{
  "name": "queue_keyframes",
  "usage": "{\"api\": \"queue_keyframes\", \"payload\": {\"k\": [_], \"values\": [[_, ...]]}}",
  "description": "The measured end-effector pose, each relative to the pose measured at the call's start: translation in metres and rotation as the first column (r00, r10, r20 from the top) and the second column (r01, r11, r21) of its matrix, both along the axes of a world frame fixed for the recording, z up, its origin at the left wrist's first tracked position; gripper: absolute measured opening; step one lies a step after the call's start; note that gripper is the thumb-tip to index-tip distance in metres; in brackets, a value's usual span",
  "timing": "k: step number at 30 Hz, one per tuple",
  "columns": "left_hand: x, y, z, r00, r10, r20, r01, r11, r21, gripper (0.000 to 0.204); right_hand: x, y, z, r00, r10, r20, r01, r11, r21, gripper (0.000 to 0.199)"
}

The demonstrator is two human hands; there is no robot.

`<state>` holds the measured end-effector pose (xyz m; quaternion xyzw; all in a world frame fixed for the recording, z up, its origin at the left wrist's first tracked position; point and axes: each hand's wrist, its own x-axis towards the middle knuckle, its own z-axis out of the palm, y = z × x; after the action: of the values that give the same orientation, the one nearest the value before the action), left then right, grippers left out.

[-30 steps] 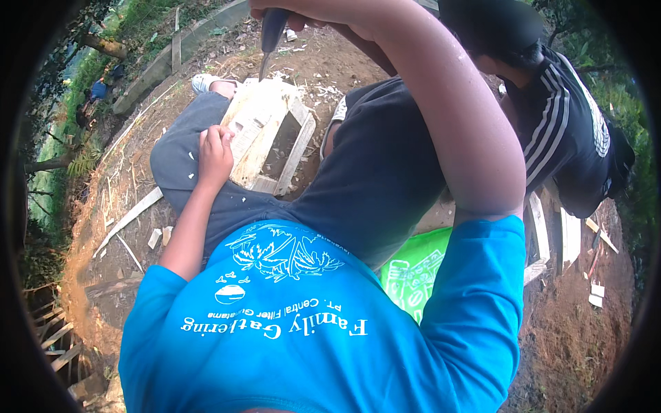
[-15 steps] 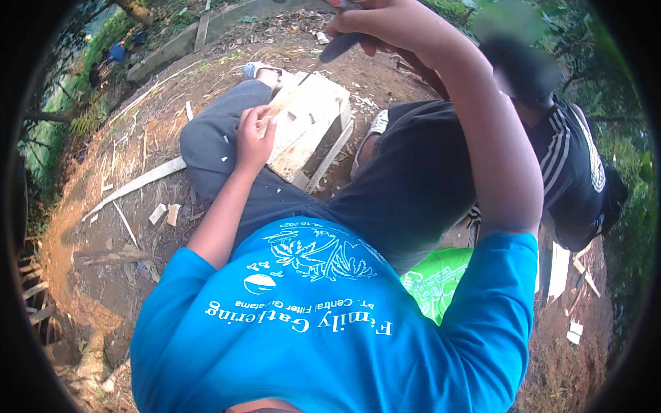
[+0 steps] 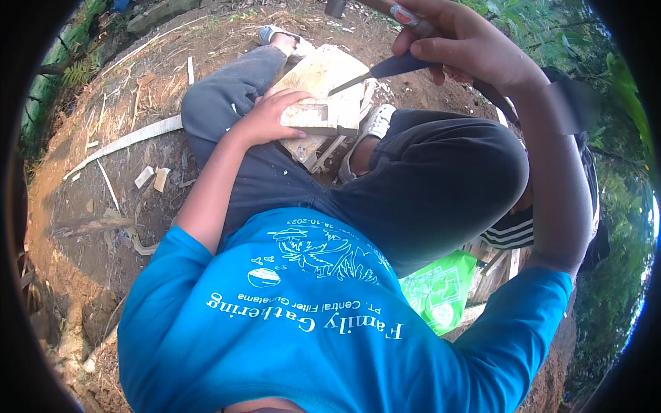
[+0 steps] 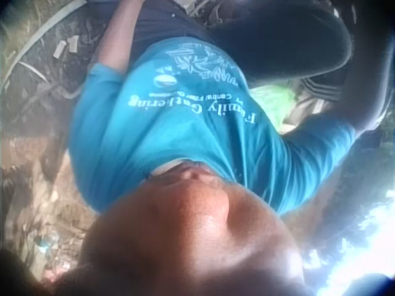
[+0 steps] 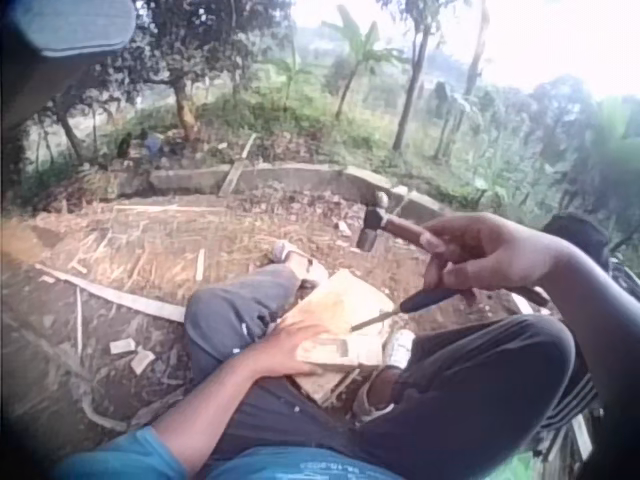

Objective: The person carves a channel into a piece of wood using a chisel and a hammer while sitting on the ground.

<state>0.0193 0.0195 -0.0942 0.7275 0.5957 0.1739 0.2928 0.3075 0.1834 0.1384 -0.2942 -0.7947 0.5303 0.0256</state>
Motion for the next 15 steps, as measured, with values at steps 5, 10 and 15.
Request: {"api": "queue_keyframes", "payload": {"k": [5, 10, 15], "values": [[-0.002, 0.005, 0.006, 0.995, 0.045, 0.087, -0.056, 0.991, 0.122, 0.060, -0.004, 0.009, -0.033, 0.999, 0.025, -0.030, -0.031, 0.978, -0.207, 0.062], [-0.002, 0.006, 0.023, 0.991, 0.076, 0.111, -0.084, 0.994, 0.070, 0.027, 0.003, 0.014, -0.044, 0.998, 0.030, 0.051, -0.013, 0.953, -0.302, 0.063], [-0.003, 0.014, 0.020, 0.993, 0.058, 0.104, -0.068, 0.993, 0.097, 0.014, 0.022, 0.022, -0.063, 0.999, 0.026, -0.034, -0.036, 0.950, -0.310, 0.062]]}}
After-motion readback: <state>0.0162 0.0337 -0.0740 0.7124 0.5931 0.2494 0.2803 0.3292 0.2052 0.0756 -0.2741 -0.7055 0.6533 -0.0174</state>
